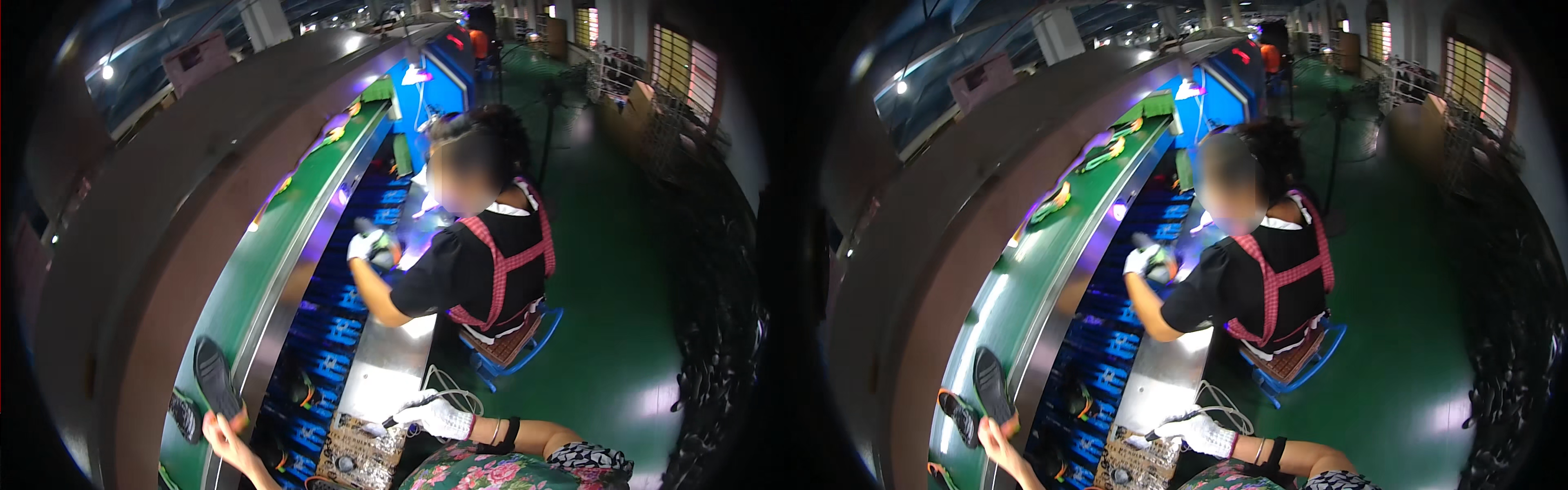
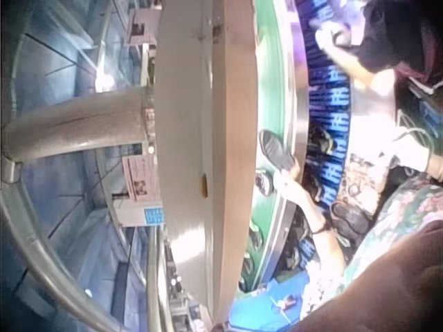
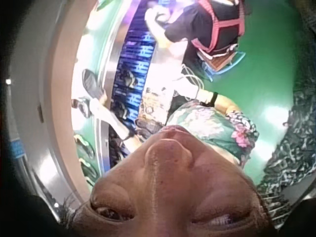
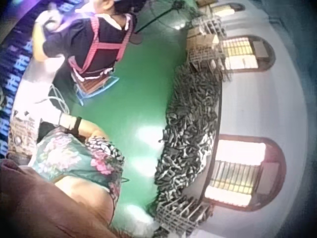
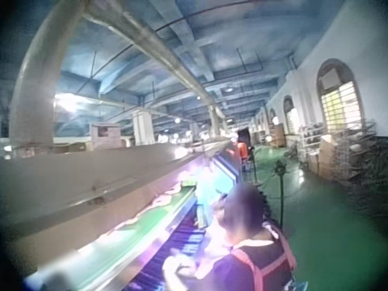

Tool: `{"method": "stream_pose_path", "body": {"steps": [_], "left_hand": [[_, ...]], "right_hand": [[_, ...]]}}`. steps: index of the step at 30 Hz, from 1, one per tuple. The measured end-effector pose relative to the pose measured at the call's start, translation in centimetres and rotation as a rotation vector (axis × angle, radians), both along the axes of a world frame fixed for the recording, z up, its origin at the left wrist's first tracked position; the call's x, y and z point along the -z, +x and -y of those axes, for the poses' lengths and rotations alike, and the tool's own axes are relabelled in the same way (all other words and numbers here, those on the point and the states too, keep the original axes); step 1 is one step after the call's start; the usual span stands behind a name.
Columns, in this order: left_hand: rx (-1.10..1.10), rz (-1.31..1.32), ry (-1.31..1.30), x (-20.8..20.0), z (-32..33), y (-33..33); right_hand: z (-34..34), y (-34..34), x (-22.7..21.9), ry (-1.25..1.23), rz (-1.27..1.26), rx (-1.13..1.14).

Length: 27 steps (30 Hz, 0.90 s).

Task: Applying adhesive to shoe soles at a factory assembly line.

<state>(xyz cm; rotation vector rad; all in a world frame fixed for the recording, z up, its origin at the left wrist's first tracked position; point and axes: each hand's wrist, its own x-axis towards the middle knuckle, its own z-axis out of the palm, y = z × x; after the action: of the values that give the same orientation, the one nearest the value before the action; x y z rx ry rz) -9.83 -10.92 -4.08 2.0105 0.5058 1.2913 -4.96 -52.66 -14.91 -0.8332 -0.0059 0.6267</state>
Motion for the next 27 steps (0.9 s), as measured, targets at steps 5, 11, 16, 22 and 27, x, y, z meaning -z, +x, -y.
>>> {"method": "stream_pose_path", "body": {"steps": [5,11,16,22,27], "left_hand": [[-0.018,-0.030,-0.461,-3.1,12.8,-4.4],[0.471,-0.204,-1.109,2.3,9.9,-5.7],[0.837,-0.043,-1.511,11.0,11.3,-5.6],[0.989,-0.006,-1.473,15.1,17.9,-8.0],[0.808,0.168,-1.597,9.7,22.1,-7.3]], "right_hand": [[1.5,0.0,-2.0,-0.079,0.074,-0.035],[1.4,0.6,-3.6,0.198,0.086,-0.113],[1.3,0.3,-9.9,-0.047,0.417,-0.174],[-1.2,-1.3,-8.1,0.093,0.460,-0.098],[-2.5,-1.5,-9.3,0.047,0.465,-0.095]]}}
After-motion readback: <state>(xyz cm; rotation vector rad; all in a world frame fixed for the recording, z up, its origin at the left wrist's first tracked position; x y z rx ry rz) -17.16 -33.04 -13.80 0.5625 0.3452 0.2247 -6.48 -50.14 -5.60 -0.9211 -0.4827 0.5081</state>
